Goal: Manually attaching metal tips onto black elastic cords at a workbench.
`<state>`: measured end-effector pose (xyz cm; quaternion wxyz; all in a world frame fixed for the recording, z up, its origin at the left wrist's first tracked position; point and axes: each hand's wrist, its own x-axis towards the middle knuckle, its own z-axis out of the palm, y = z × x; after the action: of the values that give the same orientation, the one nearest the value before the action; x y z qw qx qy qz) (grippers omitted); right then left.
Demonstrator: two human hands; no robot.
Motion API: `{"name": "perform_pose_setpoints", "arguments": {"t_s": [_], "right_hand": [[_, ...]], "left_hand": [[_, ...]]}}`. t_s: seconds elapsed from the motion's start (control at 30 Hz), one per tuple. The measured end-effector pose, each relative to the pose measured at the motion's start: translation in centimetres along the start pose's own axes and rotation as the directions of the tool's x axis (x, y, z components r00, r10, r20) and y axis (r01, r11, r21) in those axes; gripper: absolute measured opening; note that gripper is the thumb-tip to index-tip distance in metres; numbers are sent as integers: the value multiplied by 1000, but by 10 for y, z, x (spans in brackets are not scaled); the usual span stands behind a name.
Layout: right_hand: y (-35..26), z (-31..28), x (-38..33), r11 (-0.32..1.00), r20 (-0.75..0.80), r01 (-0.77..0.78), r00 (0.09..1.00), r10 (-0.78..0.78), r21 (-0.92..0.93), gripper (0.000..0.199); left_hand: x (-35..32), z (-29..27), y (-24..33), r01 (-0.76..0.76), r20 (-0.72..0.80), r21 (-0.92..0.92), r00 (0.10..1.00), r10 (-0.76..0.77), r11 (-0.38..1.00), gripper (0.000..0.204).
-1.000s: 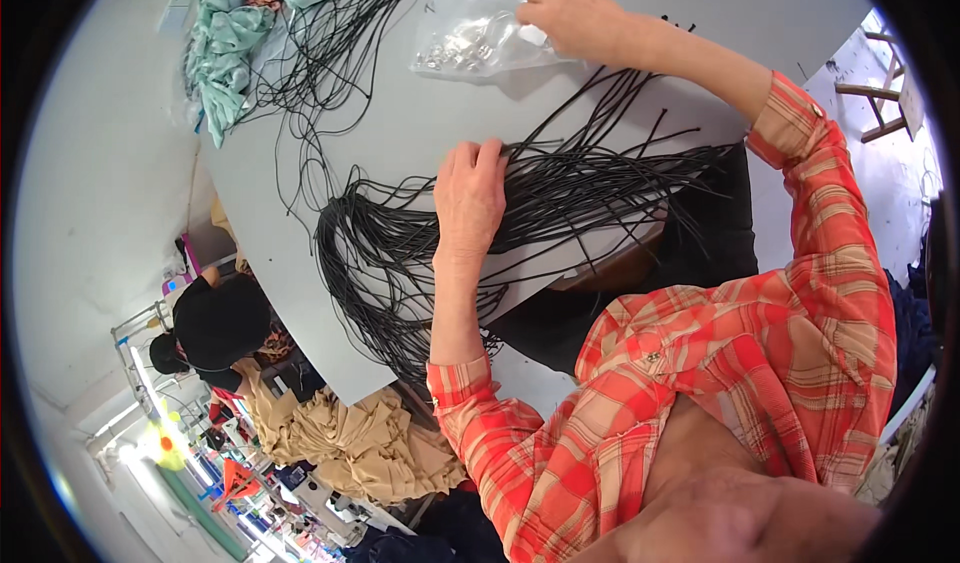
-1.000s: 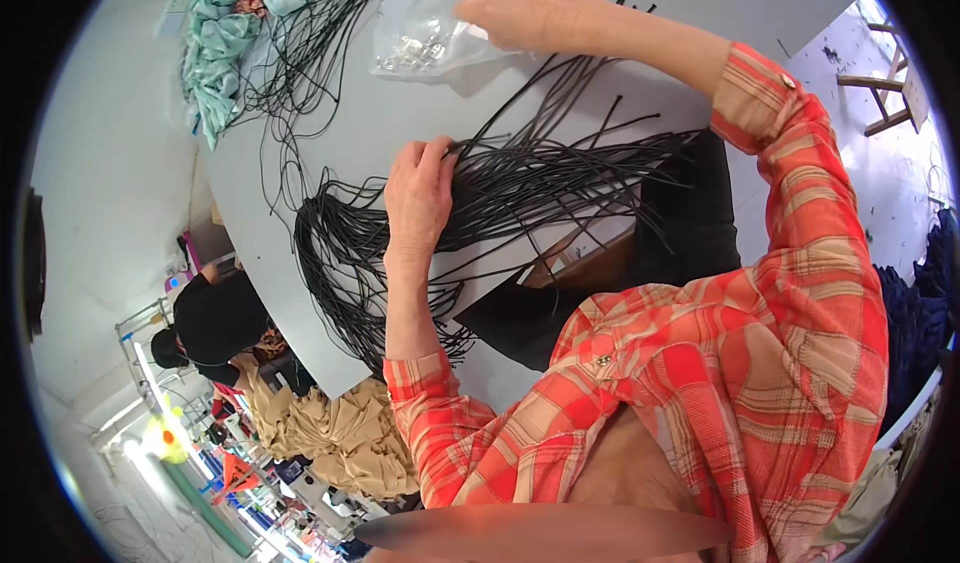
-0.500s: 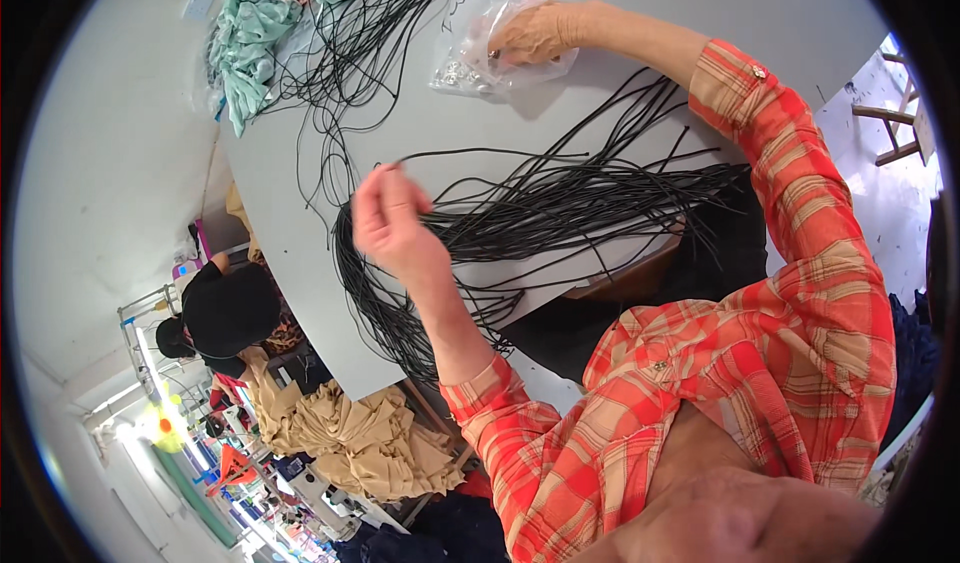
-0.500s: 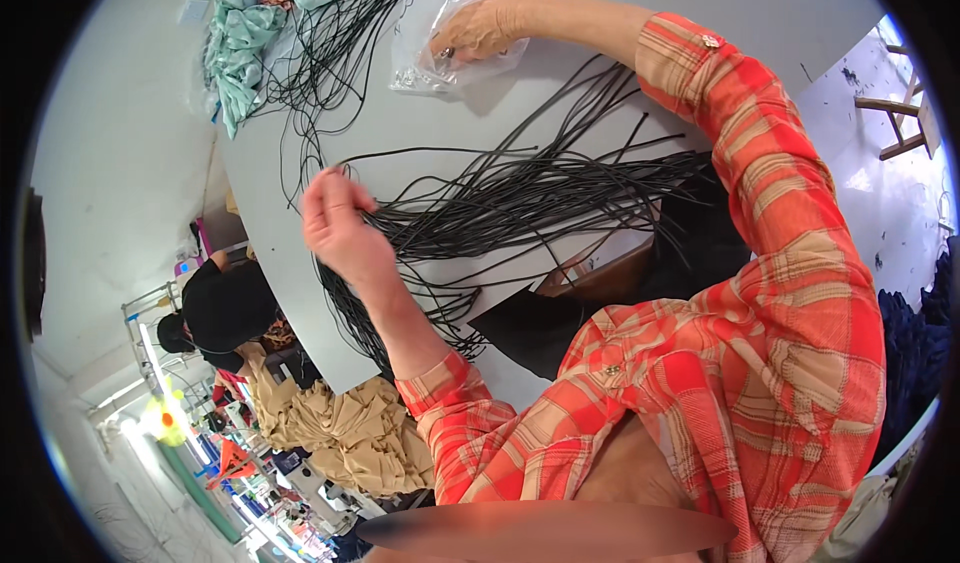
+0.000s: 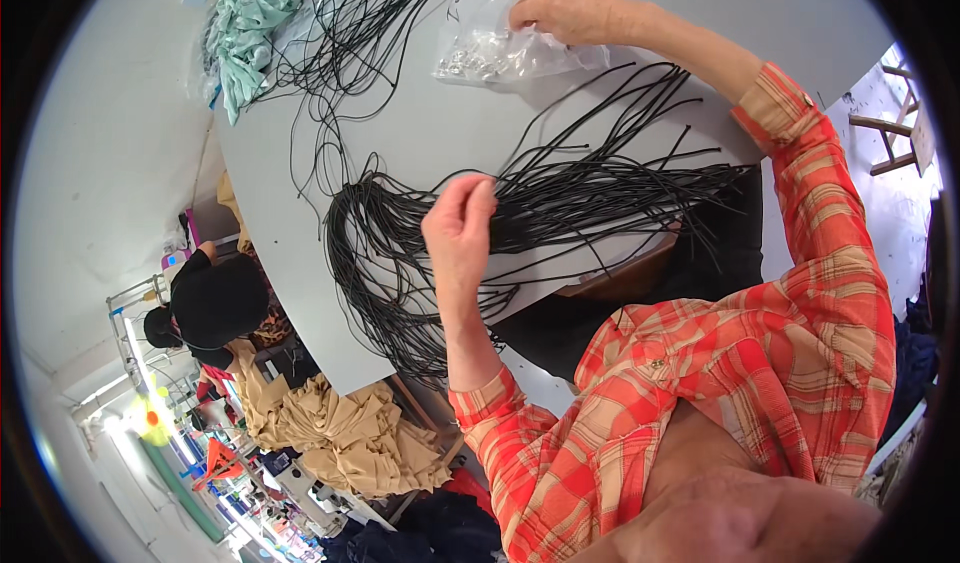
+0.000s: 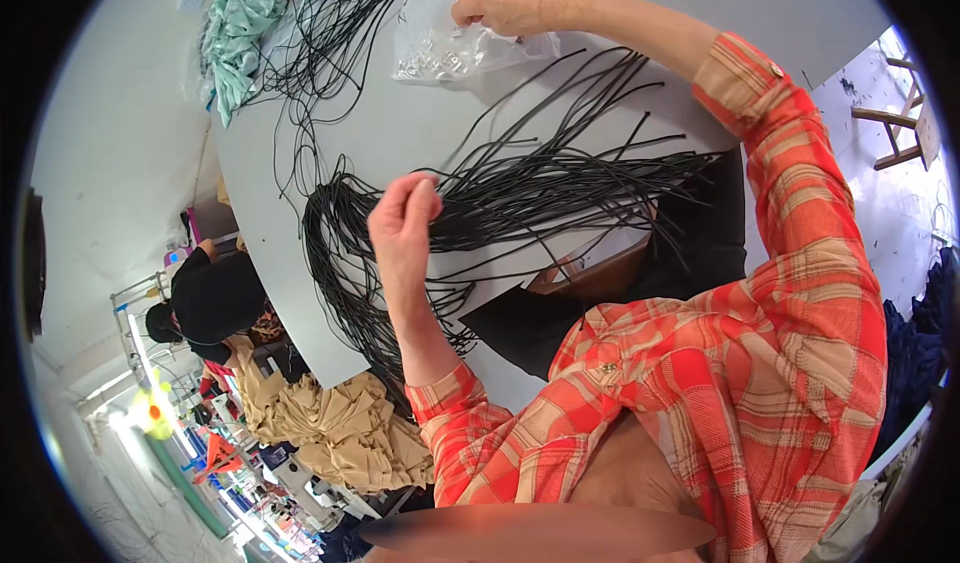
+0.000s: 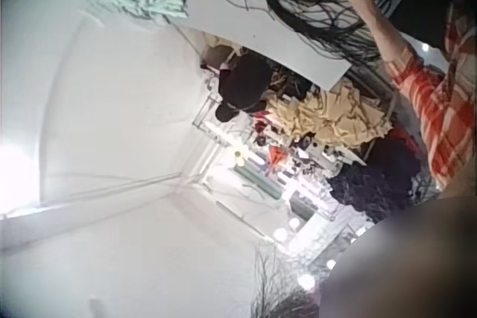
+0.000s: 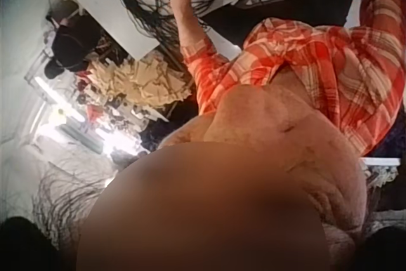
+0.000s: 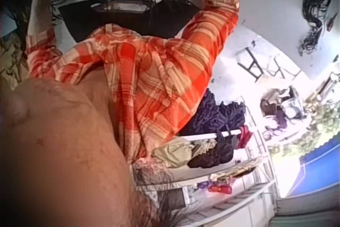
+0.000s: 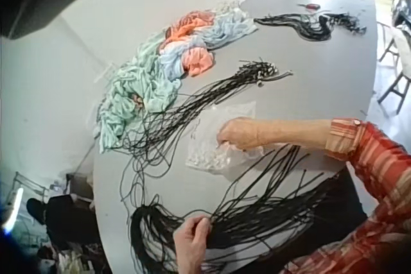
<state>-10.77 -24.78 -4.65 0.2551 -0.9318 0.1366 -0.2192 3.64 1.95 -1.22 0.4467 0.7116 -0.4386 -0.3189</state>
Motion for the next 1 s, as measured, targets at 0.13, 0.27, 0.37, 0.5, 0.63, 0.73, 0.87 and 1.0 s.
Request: {"name": "perform_pose_setpoints", "arguments": {"t_s": [0.13, 0.27, 0.37, 0.5, 0.63, 0.73, 0.87, 1.0], "right_hand": [[-21, -24, -21, 1000, -33, 6, 999, -5, 24, 16], [-77, -40, -45, 763, -43, -115, 982, 184, 636, 17], [-100, -25, -55, 695, -39, -59, 991, 125, 716, 18], [-113, -13, -65, 820, -85, 59, 996, -13, 570, 27], [-115, -5, -65, 878, -156, 120, 986, -52, 464, 33], [-113, -14, -67, 871, -116, 88, 993, -36, 484, 31], [-72, -27, -90, 972, -141, -66, 989, 35, -224, 19], [-41, -12, -101, 778, -110, -197, 980, 164, -596, 7]], "left_hand": [[4, 17, -1, -179, -36, 336, 979, 203, 925, 15], [3, 37, 19, -253, -120, 156, 955, 272, 955, 17], [5, 53, 32, -146, -35, -213, 989, 142, 966, 23], [5, 61, 41, 114, 158, -641, 987, -15, 759, 28], [2, 59, 25, 231, 259, -757, 965, -43, 612, 24], [-2, 56, 23, 221, 227, -786, 972, -62, 577, 22], [-7, 54, 24, 73, 29, -742, 997, -77, 667, 22], [-11, 48, 20, -13, -68, -658, 997, -43, 753, 25]]}}
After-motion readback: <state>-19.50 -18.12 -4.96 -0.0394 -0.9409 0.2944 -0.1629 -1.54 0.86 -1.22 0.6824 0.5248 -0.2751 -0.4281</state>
